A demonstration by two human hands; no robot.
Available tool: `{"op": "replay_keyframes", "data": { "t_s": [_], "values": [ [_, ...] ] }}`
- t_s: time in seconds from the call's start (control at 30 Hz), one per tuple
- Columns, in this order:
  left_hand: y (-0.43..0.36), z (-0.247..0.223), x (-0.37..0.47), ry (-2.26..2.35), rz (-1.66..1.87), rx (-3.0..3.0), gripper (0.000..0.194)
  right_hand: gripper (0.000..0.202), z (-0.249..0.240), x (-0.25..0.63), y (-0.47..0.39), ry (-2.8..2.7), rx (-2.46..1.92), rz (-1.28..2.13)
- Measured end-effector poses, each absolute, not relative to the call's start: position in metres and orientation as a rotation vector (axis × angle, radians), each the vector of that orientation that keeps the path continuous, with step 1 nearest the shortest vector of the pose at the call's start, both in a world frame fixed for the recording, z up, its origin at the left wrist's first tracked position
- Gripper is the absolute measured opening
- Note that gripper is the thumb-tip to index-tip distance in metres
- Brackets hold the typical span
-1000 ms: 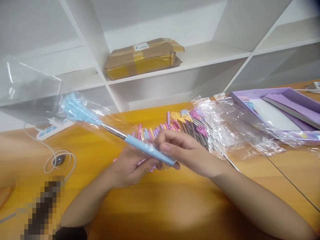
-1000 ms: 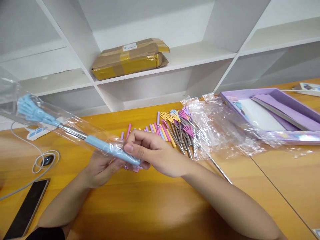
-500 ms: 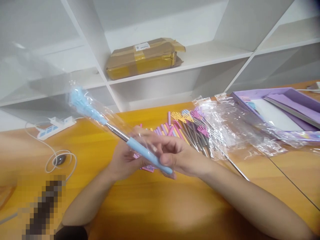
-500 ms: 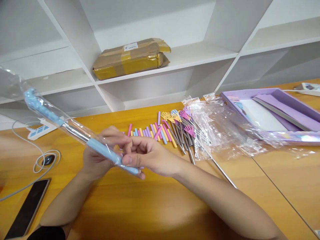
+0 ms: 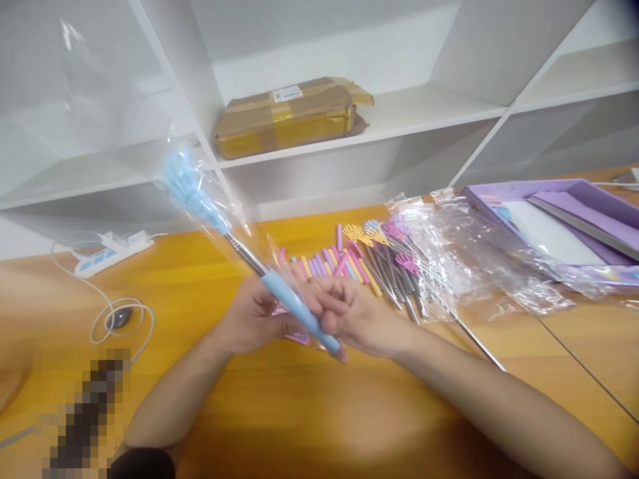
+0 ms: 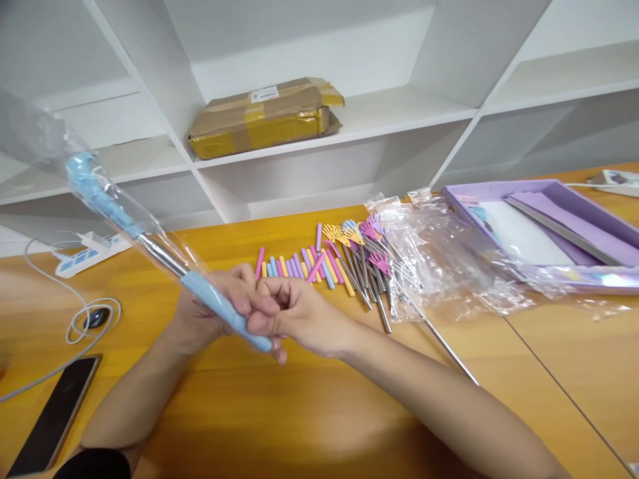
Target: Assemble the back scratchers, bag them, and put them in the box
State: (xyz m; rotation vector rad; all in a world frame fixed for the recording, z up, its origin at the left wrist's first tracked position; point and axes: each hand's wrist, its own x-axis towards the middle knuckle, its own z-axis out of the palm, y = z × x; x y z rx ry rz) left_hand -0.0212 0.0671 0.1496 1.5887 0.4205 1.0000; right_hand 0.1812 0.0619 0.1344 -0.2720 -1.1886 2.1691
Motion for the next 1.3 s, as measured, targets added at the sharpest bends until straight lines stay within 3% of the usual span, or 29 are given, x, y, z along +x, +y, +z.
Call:
{"op": "replay_keyframes", "data": {
  "t_s": [0.17,0.43,0.63,0.73,0.87,1.1,1.3],
  "values": [
    [0.062,0.162,-0.017,0.531,1.091,1.569,0.018,0.055,0.156,0.190,0.067,-1.351,-0.369,1.759],
    [0.049,0.176,-0.006,0.724,1.162,1.558,0.012,0.012,0.183,0.218,0.058,-1.807,-0.582,1.074],
    [0.044,0.171,-0.009,0.963,1.191,1.681,0.017,0.014,0.187,0.217,0.042,-2.068,-0.714,0.496],
    [0.047,0.167,-0.013,1.060,1.185,1.847,0.019,0.020,0.187,0.213,0.039,-2.161,-0.809,0.368],
    [0.056,0.172,-0.016,1.050,1.061,2.111,0.026,0.033,0.185,0.211,0.045,-2.216,-0.840,0.582],
    [0.063,0.177,-0.021,0.964,1.035,1.859,0.035,0.044,0.171,0.209,0.066,-1.977,-0.808,1.466],
    [0.095,0.172,-0.045,1.059,1.388,1.545,0.034,0.034,0.154,0.191,0.063,-2.272,-0.871,1.538]
  ]
}}
